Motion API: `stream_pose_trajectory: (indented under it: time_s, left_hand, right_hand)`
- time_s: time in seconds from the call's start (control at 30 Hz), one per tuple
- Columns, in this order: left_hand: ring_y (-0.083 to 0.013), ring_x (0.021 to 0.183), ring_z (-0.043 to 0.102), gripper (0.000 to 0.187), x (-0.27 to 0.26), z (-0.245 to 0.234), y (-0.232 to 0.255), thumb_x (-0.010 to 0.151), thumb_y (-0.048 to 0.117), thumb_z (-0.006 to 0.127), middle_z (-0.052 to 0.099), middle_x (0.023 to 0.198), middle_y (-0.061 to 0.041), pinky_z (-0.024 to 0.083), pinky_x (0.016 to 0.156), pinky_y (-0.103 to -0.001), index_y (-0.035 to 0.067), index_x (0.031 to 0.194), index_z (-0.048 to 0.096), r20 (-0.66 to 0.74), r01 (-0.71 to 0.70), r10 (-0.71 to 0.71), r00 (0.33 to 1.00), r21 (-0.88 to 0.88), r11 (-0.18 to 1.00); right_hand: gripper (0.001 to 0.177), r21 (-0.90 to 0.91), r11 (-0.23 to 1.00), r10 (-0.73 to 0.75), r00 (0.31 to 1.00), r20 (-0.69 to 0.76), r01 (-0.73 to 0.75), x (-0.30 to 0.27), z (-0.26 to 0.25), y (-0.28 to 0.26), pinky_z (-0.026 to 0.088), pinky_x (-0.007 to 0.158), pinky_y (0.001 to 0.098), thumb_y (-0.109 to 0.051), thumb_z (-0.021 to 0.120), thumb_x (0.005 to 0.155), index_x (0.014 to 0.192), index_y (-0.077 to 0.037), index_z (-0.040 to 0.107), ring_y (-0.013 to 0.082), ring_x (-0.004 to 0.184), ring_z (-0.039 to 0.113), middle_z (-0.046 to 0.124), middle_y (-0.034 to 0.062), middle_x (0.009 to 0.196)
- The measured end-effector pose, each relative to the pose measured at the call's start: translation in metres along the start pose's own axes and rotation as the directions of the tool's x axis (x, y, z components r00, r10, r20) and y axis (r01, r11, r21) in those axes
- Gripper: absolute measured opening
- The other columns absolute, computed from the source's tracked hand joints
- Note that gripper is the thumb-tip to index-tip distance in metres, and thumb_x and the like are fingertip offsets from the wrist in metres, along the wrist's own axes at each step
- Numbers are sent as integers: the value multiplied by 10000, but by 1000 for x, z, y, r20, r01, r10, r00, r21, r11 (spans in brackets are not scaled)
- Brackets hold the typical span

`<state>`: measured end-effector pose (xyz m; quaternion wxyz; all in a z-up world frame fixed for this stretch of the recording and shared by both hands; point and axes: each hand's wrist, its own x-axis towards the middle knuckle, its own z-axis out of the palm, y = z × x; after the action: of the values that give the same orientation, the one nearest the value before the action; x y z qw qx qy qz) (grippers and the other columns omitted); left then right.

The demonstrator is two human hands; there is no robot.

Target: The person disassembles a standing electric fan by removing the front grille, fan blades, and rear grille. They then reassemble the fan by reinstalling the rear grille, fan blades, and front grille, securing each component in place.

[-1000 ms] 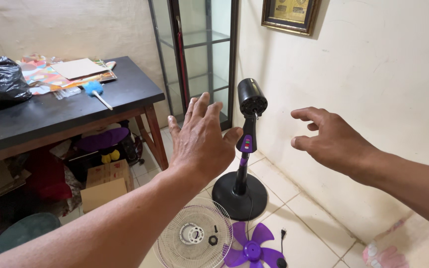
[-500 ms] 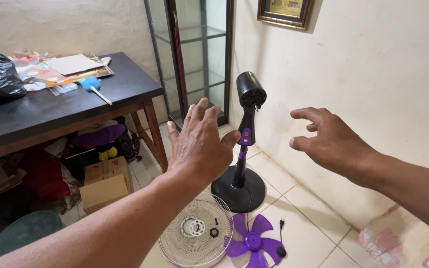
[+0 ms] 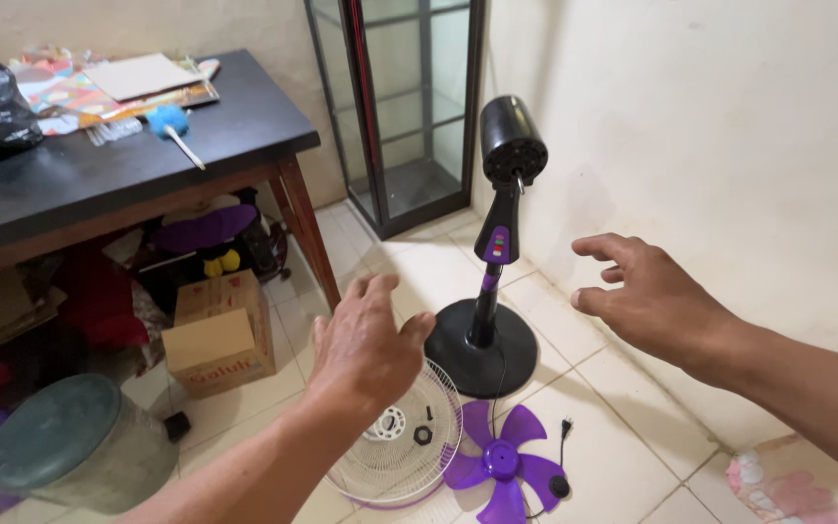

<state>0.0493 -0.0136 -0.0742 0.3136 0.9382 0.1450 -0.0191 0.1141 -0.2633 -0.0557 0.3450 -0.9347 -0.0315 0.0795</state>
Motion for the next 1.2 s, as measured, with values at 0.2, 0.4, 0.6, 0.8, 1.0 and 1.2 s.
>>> stream_pose_trajectory:
  time_s: [0.2,0.4,0.6,0.8,1.0,1.2]
  left_hand:
    - [-304,1418,471,659,38,46,-6,930,369,685,520,1489,-161,393,1187,-411,72,1475,463,66,331,-327,943,-61,942]
    - [-338,1320,590,627,43,94,-22,907,344,724,596,1426,-172,495,1096,-433,97,1444,513,202,669,-638,743,-213,712]
    - [-395,1273,634,591,77,169,-89,936,379,695,606,1410,-194,568,1030,-492,49,1407,556,361,826,-747,559,-320,463]
    - [-556,1339,521,691,100,332,-236,947,323,709,435,1560,-269,528,1054,-603,9,1505,450,453,847,-789,415,-510,152]
    - [-499,1452,328,717,143,492,-371,997,296,670,286,1648,-195,378,1123,-713,76,1579,314,525,700,-829,193,-665,-258]
    - [-332,1248,690,531,173,579,-444,1029,294,584,639,1441,-218,581,1003,-472,41,1484,478,704,441,-695,150,-676,-590]
  right_hand:
    - [525,8,995,-96,984,150,96,75,1,47,549,979,371,-229,732,854,1354,-122,613,219,1151,666,679,104,1312]
    - [475,-27,999,-9,935,354,20,113,30,79,570,924,367,-221,716,878,1337,-128,634,210,1072,709,690,106,1265]
    - [494,-135,984,-34,875,483,112,145,149,120,553,966,364,-251,724,892,1361,-144,610,210,1152,674,674,102,1276]
    - [541,-111,983,-54,818,573,143,177,321,213,562,983,361,-233,738,866,1371,-117,581,236,1162,693,662,114,1298]
    - [504,-132,982,-38,819,573,138,213,450,309,608,915,380,-233,691,889,1367,-125,573,216,1104,704,666,98,1246]
    - [497,-81,962,-180,826,533,262,234,513,353,563,960,350,-217,693,886,1362,-99,609,208,1098,692,703,107,1162]
